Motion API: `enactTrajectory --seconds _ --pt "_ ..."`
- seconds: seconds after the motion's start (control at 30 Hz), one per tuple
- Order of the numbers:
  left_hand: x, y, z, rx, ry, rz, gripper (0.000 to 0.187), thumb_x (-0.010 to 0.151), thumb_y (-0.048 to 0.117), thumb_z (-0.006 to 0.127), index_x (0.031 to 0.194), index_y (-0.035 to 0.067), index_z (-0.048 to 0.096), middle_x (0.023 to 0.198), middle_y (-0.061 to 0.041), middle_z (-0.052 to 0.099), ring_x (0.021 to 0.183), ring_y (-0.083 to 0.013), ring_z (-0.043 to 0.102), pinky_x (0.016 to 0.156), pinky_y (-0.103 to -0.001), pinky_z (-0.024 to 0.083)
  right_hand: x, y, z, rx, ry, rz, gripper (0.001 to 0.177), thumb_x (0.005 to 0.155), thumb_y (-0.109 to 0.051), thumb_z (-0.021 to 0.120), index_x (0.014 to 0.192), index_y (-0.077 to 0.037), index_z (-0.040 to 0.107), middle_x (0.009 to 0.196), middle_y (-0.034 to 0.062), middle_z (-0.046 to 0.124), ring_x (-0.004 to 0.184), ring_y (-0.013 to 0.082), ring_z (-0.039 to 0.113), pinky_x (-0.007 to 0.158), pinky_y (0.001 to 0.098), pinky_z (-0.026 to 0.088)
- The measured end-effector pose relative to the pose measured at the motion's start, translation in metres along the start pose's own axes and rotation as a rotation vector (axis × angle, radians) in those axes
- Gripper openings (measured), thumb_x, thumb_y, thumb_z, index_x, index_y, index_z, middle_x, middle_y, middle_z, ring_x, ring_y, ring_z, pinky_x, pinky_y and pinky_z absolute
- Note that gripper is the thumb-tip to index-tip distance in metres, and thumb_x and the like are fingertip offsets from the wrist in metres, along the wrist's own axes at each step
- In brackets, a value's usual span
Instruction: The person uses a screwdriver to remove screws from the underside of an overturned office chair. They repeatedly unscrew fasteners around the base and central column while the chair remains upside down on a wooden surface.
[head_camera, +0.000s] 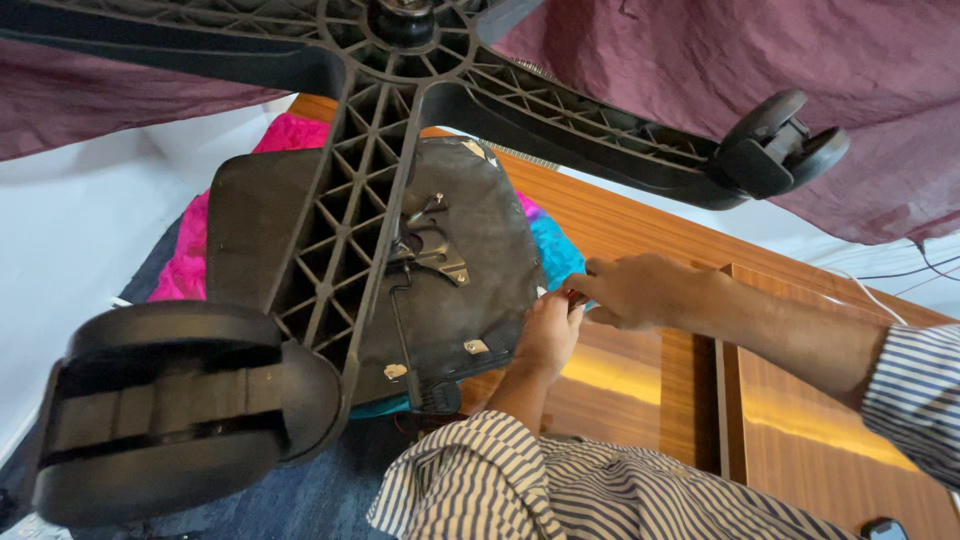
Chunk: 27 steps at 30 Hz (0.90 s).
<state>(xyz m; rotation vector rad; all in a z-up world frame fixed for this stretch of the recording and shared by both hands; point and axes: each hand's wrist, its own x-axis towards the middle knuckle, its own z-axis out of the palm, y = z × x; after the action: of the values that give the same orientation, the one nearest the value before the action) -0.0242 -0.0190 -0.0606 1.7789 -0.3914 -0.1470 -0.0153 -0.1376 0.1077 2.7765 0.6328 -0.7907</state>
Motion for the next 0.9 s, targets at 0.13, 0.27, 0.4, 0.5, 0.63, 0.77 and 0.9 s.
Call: enactTrajectory --seconds 0.13,0.27,0.4,0.5,0.63,0.77,0.9 --pt "-0.005 -0.002 0.007 0.050 -0.048 -0.028 0.023 0.097 0.026 0.063 0.106 0.006 0.068 0.104 -0.024 0.072 0.101 -0.0467 0.066 0.083 -0.057 0.052 -0.005 -0.011 -0.015 -0.089 -0.197 0.114 0.038 0.101 -0.046 0.048 0.124 -0.017 0.058 0.105 0.0156 0.071 0.096 0.0406 0.071 0.079 0.0551 0.056" --pt "-0.011 0.003 0.004 0.076 -0.051 -0.071 0.023 0.094 0.023 0.064 0.110 0.006 0.066 0.109 -0.023 0.069 0.107 -0.0460 0.063 0.088 -0.055 0.051 -0.002 -0.016 -0.029 -0.014 -0.261 0.159 0.042 0.098 -0.051 0.050 0.121 -0.018 0.063 0.100 0.0144 0.075 0.099 0.0390 0.071 0.083 0.0547 0.056" --pt "-0.015 0.011 0.005 0.073 0.038 -0.020 0.022 0.091 0.018 0.066 0.108 0.005 0.064 0.112 -0.020 0.068 0.108 -0.0438 0.062 0.089 -0.054 0.049 0.007 -0.005 -0.024 0.128 -0.208 0.153 0.042 0.096 -0.050 0.050 0.107 -0.016 0.072 0.094 0.0166 0.075 0.093 0.0397 0.071 0.082 0.0537 0.054" --pt "-0.022 0.016 -0.003 0.097 0.134 0.068 0.017 0.094 0.019 0.069 0.101 0.005 0.065 0.103 -0.017 0.070 0.104 -0.0405 0.064 0.089 -0.052 0.051 0.018 -0.004 -0.017 0.177 -0.234 0.140 0.053 0.098 -0.053 0.049 0.095 -0.006 0.075 0.088 0.0198 0.075 0.083 0.0382 0.072 0.077 0.0506 0.055" --pt "-0.023 0.020 -0.014 0.098 0.192 0.150 0.021 0.086 0.017 0.074 0.102 0.006 0.067 0.103 -0.017 0.071 0.103 -0.0414 0.063 0.088 -0.052 0.050 0.021 -0.004 -0.019 0.508 -0.377 0.431 0.062 0.103 -0.055 0.045 0.097 0.000 0.072 0.082 0.0264 0.072 0.075 0.0499 0.068 0.069 0.0606 0.053" --pt "-0.017 0.016 -0.011 0.049 0.089 0.094 0.016 0.089 0.015 0.073 0.103 0.007 0.070 0.101 -0.016 0.072 0.102 -0.0386 0.066 0.089 -0.050 0.052 0.009 -0.009 -0.021 0.397 -0.202 0.402 0.052 0.098 -0.056 0.050 0.111 -0.009 0.067 0.082 0.0155 0.072 0.079 0.0393 0.074 0.075 0.0516 0.056" --pt "-0.015 0.010 -0.008 0.055 0.156 0.194 0.017 0.088 0.010 0.072 0.104 0.004 0.068 0.103 -0.018 0.071 0.103 -0.0423 0.062 0.091 -0.053 0.048 -0.009 -0.014 -0.020 0.208 0.057 -0.023 0.050 0.085 -0.044 0.060 0.127 -0.018 0.064 0.112 0.0133 0.070 0.095 0.0423 0.070 0.072 0.0530 0.055"
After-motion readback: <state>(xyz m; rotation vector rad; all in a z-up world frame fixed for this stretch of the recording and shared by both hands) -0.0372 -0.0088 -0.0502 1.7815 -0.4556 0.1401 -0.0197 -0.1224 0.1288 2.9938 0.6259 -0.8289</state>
